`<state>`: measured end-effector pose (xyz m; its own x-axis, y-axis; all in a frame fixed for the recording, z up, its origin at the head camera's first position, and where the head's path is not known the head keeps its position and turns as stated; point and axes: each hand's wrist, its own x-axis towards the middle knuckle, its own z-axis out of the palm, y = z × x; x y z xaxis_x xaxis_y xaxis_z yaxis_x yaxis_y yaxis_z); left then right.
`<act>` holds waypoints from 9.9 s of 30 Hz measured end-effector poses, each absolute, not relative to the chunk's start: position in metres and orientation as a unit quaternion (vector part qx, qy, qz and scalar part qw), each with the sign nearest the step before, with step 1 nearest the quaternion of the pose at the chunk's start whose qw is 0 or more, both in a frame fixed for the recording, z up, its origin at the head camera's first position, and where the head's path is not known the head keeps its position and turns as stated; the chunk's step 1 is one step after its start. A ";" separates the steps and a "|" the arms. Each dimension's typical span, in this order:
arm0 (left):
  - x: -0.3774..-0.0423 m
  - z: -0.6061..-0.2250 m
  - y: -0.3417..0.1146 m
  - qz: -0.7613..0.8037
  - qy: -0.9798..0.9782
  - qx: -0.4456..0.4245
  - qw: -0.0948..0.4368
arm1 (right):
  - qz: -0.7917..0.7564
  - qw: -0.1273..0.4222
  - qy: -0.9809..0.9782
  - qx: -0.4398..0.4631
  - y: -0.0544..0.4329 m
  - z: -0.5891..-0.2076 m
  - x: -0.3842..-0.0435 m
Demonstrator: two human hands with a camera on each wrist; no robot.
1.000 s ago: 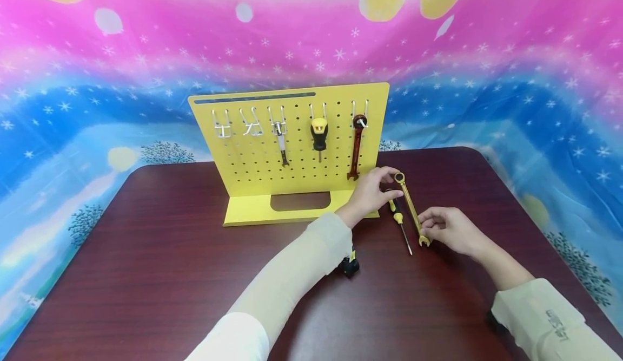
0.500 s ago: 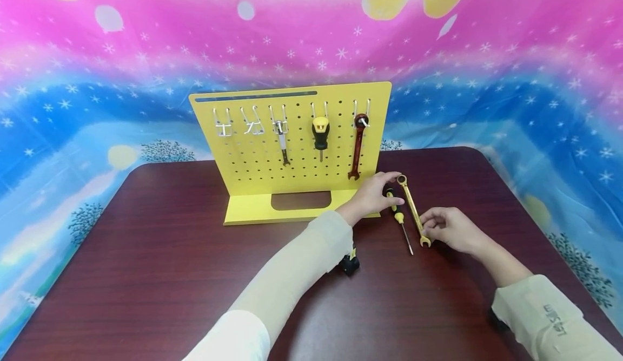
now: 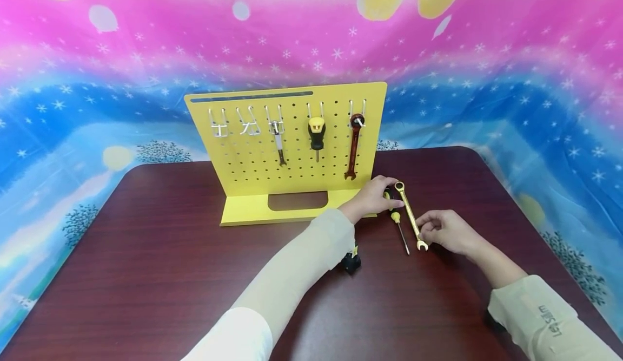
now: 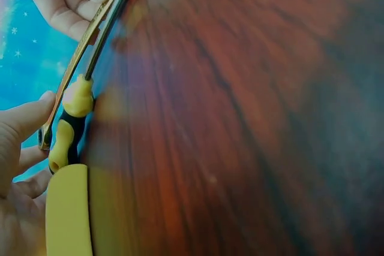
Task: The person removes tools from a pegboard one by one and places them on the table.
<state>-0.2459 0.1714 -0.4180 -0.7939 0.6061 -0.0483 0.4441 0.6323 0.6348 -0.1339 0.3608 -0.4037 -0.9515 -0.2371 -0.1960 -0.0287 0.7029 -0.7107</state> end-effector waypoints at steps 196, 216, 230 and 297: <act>-0.229 -0.322 -0.046 0.605 0.750 0.249 -0.096 | -0.546 -0.075 0.816 -0.177 0.141 -0.362 -0.188; -0.220 -0.333 -0.017 0.610 0.733 0.294 -0.057 | -0.467 -0.058 0.863 -0.183 0.182 -0.363 -0.164; -0.212 -0.337 0.008 0.588 0.744 0.315 -0.022 | -0.444 -0.077 0.873 -0.185 0.210 -0.366 -0.146; -0.207 -0.403 0.077 0.459 0.823 0.316 0.112 | -0.448 0.109 0.861 -0.215 0.275 -0.413 -0.113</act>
<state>-0.2073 0.0769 -0.4031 -0.7750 0.6230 0.1062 0.4180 0.3792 0.8255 -0.1126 0.2750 -0.4126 -0.8835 -0.4684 0.0049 -0.2731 0.5067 -0.8177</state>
